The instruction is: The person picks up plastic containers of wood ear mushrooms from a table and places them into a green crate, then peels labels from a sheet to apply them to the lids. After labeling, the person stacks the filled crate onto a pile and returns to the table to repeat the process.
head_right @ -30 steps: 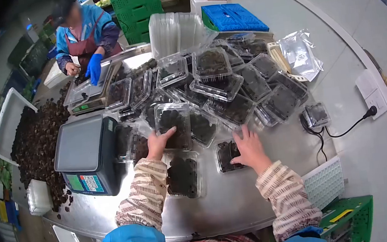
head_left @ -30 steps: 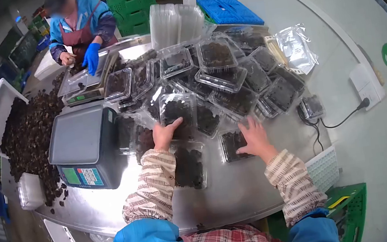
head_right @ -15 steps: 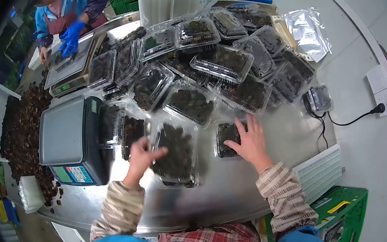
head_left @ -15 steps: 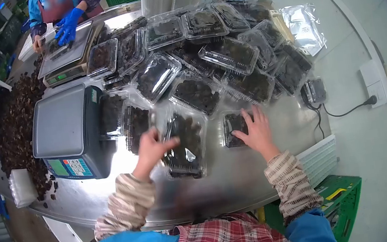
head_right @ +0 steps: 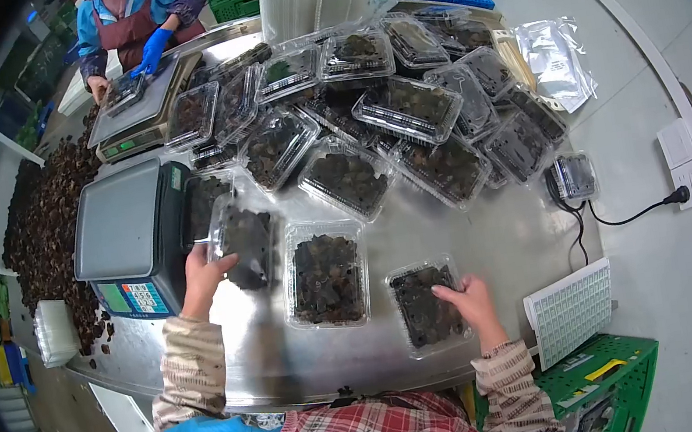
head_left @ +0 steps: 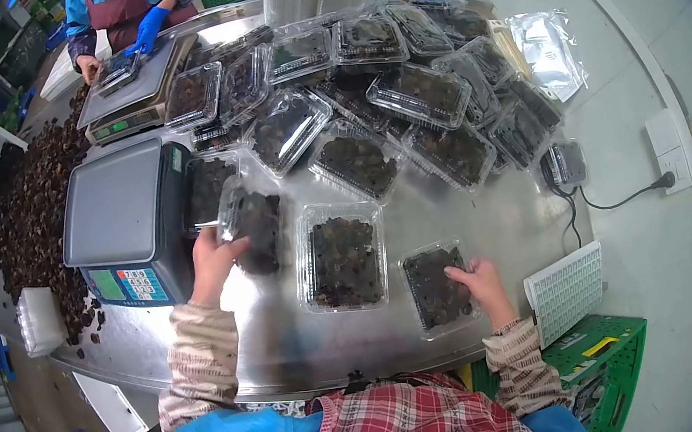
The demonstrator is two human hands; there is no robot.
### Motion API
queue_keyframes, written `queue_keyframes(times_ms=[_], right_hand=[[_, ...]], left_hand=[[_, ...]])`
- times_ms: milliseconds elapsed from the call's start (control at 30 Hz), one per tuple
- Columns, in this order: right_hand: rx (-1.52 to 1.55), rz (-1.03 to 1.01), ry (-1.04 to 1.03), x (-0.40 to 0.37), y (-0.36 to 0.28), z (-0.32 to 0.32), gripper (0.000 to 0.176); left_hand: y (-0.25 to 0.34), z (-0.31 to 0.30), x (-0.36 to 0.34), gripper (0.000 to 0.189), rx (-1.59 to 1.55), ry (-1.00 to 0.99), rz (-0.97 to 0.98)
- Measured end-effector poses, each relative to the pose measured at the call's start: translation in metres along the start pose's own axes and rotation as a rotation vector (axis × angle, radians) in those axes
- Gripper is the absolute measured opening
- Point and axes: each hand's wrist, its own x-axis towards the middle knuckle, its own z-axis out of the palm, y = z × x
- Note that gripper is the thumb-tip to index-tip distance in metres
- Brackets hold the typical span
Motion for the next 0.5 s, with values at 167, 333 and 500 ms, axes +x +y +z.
queue_keyframes(times_ms=[167, 333, 500], right_hand=[[0.941, -0.057, -0.114, -0.036, -0.012, -0.004, 0.037], [1.112, -0.085, -0.364, -0.024, -0.089, 0.025, 0.034], [1.153, -0.051, -0.686, -0.020, -0.122, 0.070, 0.043]], left_hand=[[-0.093, 0.000, -0.021, 0.027, -1.387, -0.334, -0.216], [-0.006, 0.005, -0.043, 0.033, -1.230, -0.449, -0.202], [-0.066, 0.068, -0.043, 0.047, -0.934, -0.358, 0.266]])
